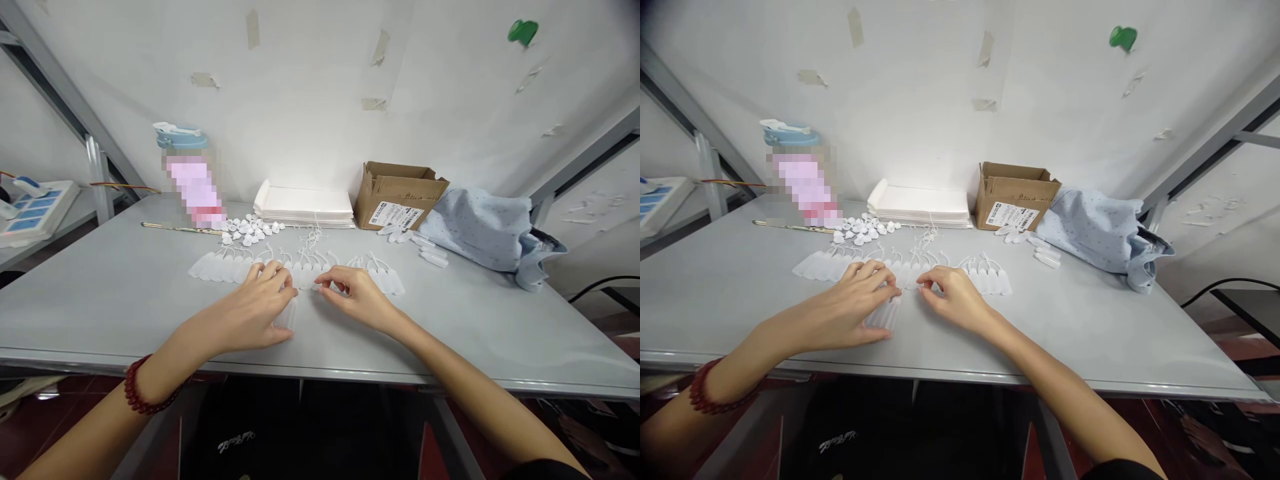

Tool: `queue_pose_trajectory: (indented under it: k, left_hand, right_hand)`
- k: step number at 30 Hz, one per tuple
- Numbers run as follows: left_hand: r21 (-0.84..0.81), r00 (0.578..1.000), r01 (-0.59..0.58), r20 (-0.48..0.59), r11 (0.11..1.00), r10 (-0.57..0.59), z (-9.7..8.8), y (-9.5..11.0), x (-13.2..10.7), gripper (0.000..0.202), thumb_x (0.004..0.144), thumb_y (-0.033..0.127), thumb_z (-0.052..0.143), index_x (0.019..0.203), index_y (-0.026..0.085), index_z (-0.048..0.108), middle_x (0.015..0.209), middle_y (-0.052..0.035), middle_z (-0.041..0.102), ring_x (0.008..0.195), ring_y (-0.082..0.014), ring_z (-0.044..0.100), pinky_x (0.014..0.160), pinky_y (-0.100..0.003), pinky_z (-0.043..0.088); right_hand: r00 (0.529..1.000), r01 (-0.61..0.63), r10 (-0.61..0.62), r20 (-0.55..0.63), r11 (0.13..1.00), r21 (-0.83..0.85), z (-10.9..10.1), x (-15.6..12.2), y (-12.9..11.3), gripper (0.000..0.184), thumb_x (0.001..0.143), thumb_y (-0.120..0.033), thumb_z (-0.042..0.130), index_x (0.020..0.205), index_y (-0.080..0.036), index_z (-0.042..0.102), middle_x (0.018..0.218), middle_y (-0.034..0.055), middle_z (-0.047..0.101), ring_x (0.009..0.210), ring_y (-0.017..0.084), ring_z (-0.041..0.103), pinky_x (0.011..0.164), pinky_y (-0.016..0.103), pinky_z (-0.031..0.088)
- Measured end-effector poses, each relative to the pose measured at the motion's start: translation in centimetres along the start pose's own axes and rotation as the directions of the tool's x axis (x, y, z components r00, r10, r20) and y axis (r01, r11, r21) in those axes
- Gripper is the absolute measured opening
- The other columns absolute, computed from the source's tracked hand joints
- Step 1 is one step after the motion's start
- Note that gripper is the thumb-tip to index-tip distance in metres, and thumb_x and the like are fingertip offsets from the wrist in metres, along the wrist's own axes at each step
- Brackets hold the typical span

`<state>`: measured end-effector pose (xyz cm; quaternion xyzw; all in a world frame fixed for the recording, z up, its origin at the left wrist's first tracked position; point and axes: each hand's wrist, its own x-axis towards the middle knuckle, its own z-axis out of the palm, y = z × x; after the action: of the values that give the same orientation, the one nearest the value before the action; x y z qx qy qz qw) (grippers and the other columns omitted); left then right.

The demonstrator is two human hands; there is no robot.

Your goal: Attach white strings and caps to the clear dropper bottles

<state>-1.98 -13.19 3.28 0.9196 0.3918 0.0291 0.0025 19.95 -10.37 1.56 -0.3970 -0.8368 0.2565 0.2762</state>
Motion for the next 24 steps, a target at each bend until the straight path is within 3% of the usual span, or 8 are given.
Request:
queue_pose_trajectory:
  k: [17,24]
  left_hand:
    - [0.048,1.0,0.003,0.004,0.999,-0.003,0.0,0.0,-0.5,0.038,0.076,0.043,0.067,0.102,0.017,0.062,0.104,-0.0102,0.056,0.1,-0.0281,0.044,0.083,-0.041,0.035]
    - [0.016,1.0,0.021,-0.006,1.0,-0.021,-0.3,0.2,-0.8,0.035,0.076,0.043,0.067,0.1,0.017,0.062,0.103,-0.0099,0.056,0.099,-0.0279,0.044,0.084,-0.042,0.035]
  right_hand:
    - [0.987,-0.068,0.068,-0.148,0.998,0.007,-1.5,0.4,0.5,0.016,0.082,-0.019,0.056,0.088,-0.017,0.071,0.076,0.0018,0.068,0.06,0.01,0.05,0.059,0.025,0.04]
    - [0.948,-0.163,0.169,-0.27,0.986,0.044,-3.4,0.8,1.9,0.018,0.079,-0.023,0.057,0.086,-0.015,0.072,0.077,0.0026,0.068,0.063,0.012,0.052,0.061,0.026,0.043]
